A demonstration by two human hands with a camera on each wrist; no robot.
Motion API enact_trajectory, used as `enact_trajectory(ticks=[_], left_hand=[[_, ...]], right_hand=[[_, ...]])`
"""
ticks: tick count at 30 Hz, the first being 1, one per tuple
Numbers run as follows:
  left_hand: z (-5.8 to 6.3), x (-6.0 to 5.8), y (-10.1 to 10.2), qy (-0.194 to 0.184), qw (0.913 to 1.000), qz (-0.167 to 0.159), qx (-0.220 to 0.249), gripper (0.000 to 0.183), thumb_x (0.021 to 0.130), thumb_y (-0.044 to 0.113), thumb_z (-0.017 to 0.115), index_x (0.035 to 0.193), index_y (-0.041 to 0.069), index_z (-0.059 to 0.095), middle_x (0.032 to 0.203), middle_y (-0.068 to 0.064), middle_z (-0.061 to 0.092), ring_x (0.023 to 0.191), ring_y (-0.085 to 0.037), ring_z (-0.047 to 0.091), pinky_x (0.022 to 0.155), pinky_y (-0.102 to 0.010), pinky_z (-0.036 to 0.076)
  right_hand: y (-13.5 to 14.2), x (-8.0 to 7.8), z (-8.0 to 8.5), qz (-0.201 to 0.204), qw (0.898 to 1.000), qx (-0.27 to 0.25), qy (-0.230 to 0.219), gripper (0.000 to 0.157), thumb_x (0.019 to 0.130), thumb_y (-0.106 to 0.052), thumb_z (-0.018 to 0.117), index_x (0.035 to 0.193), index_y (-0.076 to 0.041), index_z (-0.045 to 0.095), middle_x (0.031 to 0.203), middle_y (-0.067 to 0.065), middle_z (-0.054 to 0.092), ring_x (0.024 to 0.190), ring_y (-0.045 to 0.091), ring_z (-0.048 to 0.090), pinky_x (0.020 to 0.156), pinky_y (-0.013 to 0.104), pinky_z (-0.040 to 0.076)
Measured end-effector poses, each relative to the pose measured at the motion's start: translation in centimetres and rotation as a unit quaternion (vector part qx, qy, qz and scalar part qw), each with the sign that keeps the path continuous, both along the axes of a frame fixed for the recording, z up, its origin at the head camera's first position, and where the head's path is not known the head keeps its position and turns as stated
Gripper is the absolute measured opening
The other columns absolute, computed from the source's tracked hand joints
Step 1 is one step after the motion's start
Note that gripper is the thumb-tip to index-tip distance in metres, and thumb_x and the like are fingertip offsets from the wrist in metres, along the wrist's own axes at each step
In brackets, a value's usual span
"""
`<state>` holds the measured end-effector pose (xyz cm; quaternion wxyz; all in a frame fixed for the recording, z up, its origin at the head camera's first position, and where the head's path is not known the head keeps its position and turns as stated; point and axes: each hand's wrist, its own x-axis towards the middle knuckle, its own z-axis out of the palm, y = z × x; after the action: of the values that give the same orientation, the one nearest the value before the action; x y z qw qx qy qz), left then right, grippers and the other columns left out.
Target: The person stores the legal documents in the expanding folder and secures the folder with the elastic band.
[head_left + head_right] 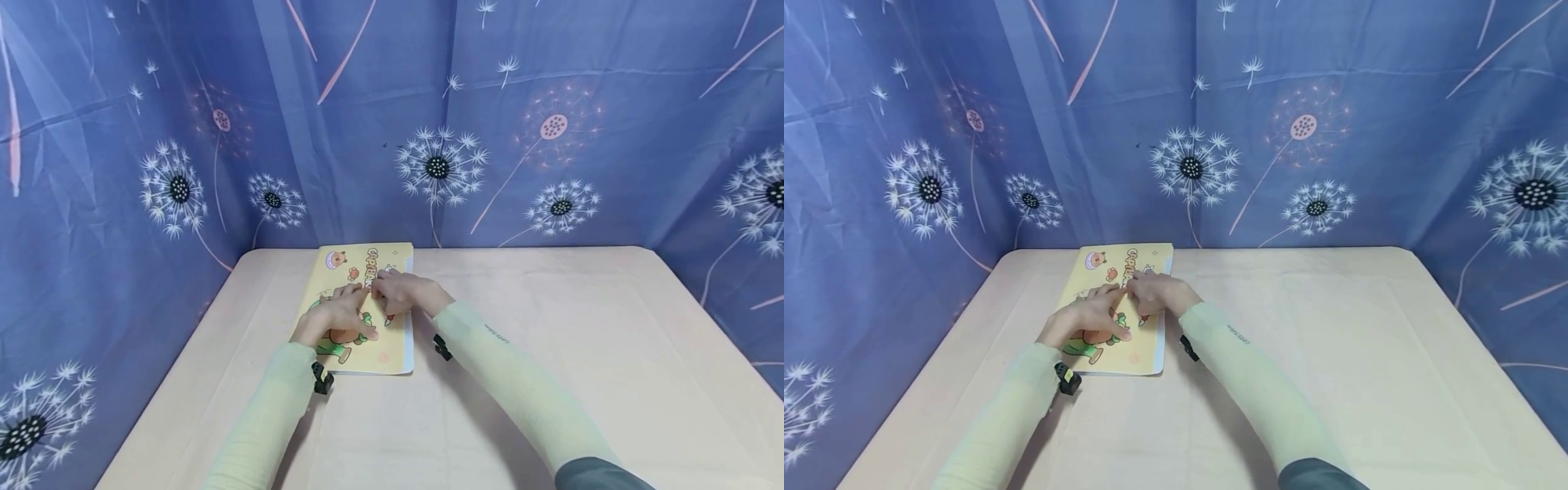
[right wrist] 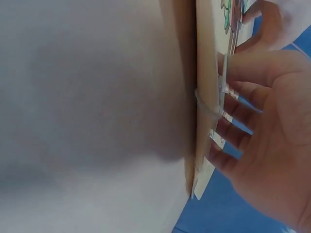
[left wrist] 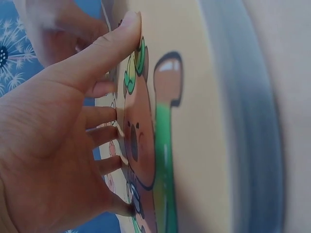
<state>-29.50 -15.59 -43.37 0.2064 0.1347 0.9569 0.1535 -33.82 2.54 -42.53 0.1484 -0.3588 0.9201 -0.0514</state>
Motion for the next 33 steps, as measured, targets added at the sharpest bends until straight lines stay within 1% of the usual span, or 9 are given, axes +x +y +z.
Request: enact_trajectory(ticks=[2, 4, 9, 12, 16, 18, 22, 27, 33], left_hand=[[-0.1, 0.0, 0.0, -0.001, 1.0, 0.001, 0.0, 0.116, 0.072, 0.061, 0.079, 0.161, 0.019, 0.018, 0.167, -0.009, 0.011, 0.153, -0.037, 0.009, 0.111, -0.076, 0.004], [-0.1, 0.0, 0.0, 0.0, 1.0, 0.0, 0.002, 0.115, 0.072, 0.06, 0.079, 0.161, 0.019, 0.019, 0.167, -0.009, 0.011, 0.153, -0.037, 0.009, 0.111, -0.076, 0.004], [-0.2, 0.1, 0.0, 0.004, 1.0, -0.002, 0.007, 0.114, 0.072, 0.06, 0.079, 0.161, 0.019, 0.019, 0.167, -0.009, 0.011, 0.153, -0.036, 0.009, 0.111, -0.076, 0.003], [-0.2, 0.1, -0.1, 0.007, 0.9999, 0.0, 0.013, 0.113, 0.072, 0.059, 0.08, 0.16, 0.02, 0.021, 0.167, -0.008, 0.012, 0.153, -0.036, 0.01, 0.111, -0.076, 0.004], [-0.1, 0.1, -0.1, 0.008, 0.9998, -0.001, 0.019, 0.111, 0.072, 0.057, 0.08, 0.16, 0.021, 0.022, 0.167, -0.009, 0.011, 0.153, -0.037, 0.009, 0.111, -0.076, 0.004], [-0.1, 0.1, -0.2, 0.008, 0.9998, -0.002, 0.019, 0.112, 0.072, 0.057, 0.081, 0.16, 0.021, 0.022, 0.167, -0.01, 0.011, 0.153, -0.038, 0.009, 0.111, -0.076, 0.004], [-0.2, 0.2, -0.3, 0.009, 0.9998, -0.002, 0.016, 0.111, 0.073, 0.058, 0.08, 0.16, 0.022, 0.021, 0.167, -0.01, 0.012, 0.153, -0.038, 0.009, 0.111, -0.076, 0.003], [-0.2, 0.2, -0.3, 0.012, 0.9998, -0.005, 0.016, 0.11, 0.073, 0.057, 0.08, 0.16, 0.023, 0.022, 0.166, -0.01, 0.012, 0.153, -0.038, 0.009, 0.111, -0.076, 0.003], [-0.2, 0.4, -0.2, 0.011, 0.9998, -0.005, 0.018, 0.109, 0.074, 0.056, 0.08, 0.16, 0.023, 0.022, 0.167, -0.01, 0.011, 0.153, -0.038, 0.009, 0.111, -0.076, 0.003]], right_hand=[[0.1, 0.0, -0.1, -0.006, 1.0, -0.01, -0.016, 0.04, 0.082, -0.015, 0.073, 0.12, -0.019, 0.062, 0.137, 0.001, 0.046, 0.123, 0.02, 0.045, 0.106, 0.036, 0.041], [0.4, 0.0, -0.1, -0.012, 0.999, -0.023, -0.031, 0.042, 0.082, -0.014, 0.073, 0.123, -0.019, 0.062, 0.137, 0.002, 0.045, 0.123, 0.02, 0.044, 0.105, 0.035, 0.041], [1.4, -0.2, -0.6, -0.02, 0.996, -0.075, -0.048, 0.045, 0.085, -0.013, 0.068, 0.129, -0.016, 0.063, 0.118, 0.004, 0.05, 0.105, 0.019, 0.048, 0.092, 0.033, 0.044], [2.3, -0.5, -1.2, -0.033, 0.992, -0.111, -0.055, 0.041, 0.085, -0.015, 0.07, 0.125, -0.012, 0.063, 0.112, 0.005, 0.051, 0.099, 0.017, 0.048, 0.089, 0.031, 0.044], [3.5, -0.6, -1.7, -0.054, 0.986, -0.142, -0.072, 0.035, 0.084, -0.018, 0.074, 0.117, -0.01, 0.064, 0.112, 0.006, 0.049, 0.1, 0.016, 0.047, 0.091, 0.03, 0.043], [4.1, -0.5, -1.7, -0.057, 0.985, -0.146, -0.076, 0.037, 0.084, -0.02, 0.073, 0.119, -0.011, 0.064, 0.115, 0.007, 0.048, 0.102, 0.017, 0.047, 0.094, 0.03, 0.043], [4.9, -0.1, -1.5, -0.056, 0.985, -0.145, -0.076, 0.048, 0.085, -0.024, 0.073, 0.13, -0.011, 0.062, 0.123, 0.011, 0.048, 0.107, 0.021, 0.049, 0.099, 0.036, 0.044], [5.8, 0.6, -1.3, -0.073, 0.989, -0.123, -0.049, 0.055, 0.085, -0.029, 0.075, 0.137, -0.016, 0.06, 0.133, 0.012, 0.047, 0.112, 0.024, 0.046, 0.101, 0.042, 0.041], [6.3, 1.0, -1.2, -0.088, 0.991, -0.1, -0.03, 0.06, 0.086, -0.035, 0.073, 0.142, -0.02, 0.056, 0.149, 0.011, 0.041, 0.128, 0.033, 0.041, 0.107, 0.053, 0.037]])
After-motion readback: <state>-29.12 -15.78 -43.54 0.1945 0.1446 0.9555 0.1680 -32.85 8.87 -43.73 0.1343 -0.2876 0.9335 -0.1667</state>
